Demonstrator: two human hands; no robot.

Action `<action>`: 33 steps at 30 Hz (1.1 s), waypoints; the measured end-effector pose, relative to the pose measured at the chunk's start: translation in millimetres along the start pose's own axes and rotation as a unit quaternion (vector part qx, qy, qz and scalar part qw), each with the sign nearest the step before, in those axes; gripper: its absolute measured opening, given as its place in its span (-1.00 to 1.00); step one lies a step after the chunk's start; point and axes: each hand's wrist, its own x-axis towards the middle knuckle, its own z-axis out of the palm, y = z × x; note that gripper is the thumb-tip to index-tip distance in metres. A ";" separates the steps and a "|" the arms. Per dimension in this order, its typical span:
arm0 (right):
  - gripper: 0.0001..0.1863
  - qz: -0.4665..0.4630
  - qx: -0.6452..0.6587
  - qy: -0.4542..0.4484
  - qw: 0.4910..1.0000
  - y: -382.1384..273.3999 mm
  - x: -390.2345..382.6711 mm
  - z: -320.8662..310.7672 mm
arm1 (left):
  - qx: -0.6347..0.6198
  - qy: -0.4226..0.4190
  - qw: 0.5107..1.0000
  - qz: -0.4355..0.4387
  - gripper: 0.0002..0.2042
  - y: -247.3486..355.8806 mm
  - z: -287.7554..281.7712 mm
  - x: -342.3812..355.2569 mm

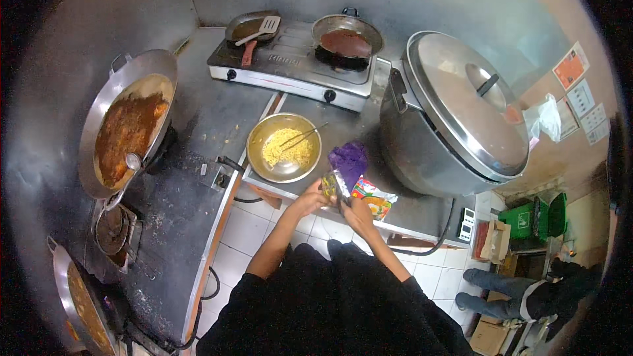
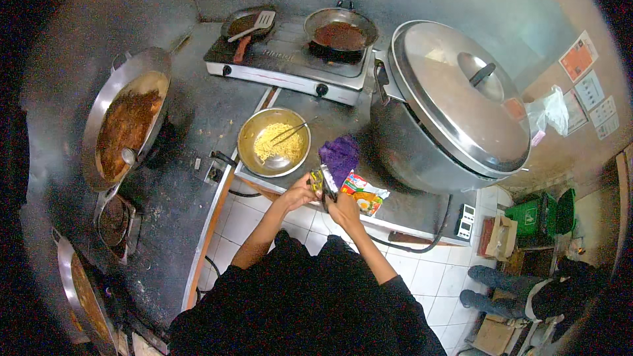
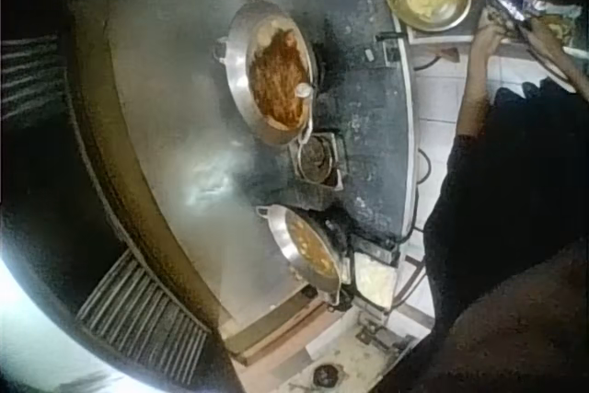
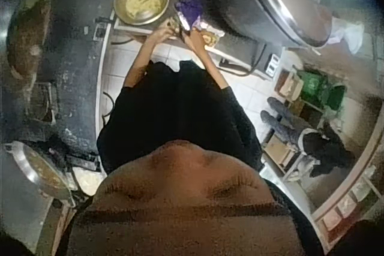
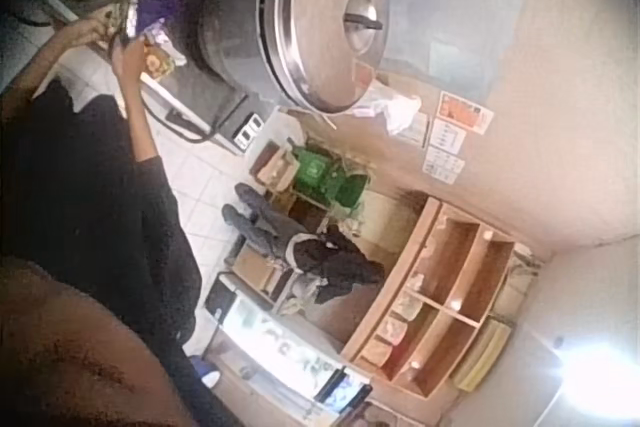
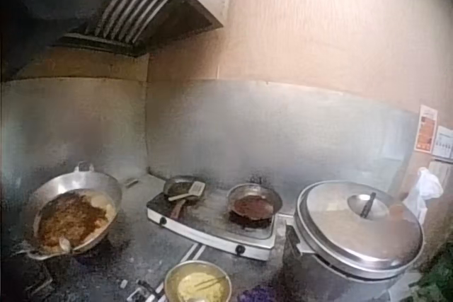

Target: The person prepares a food order by adding noodles and seasoning from a packet to a bowl, mixing them with tongs, transferring the noodles into a plastic container, and placing the container into a plastic bag along with other items and a receipt.

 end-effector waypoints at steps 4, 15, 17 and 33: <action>-0.42 0.037 -0.004 -0.022 0.999 -14.6 5.6 -3.1 | 0.030 0.009 0.999 -0.005 -0.36 3.8 -8.4 4.2; -0.39 0.050 0.023 -0.090 0.994 13.2 38.2 15.3 | 0.022 -0.052 0.998 -0.034 -0.36 -3.3 -39.0 14.3; -0.36 0.050 0.026 -0.100 0.993 20.8 42.9 16.6 | 0.021 -0.053 0.998 -0.040 -0.35 -4.2 -42.9 13.8; -0.72 -0.097 -0.124 0.090 0.983 -34.3 66.1 27.1 | 0.158 0.048 0.986 0.039 -0.41 103.6 -0.4 -86.6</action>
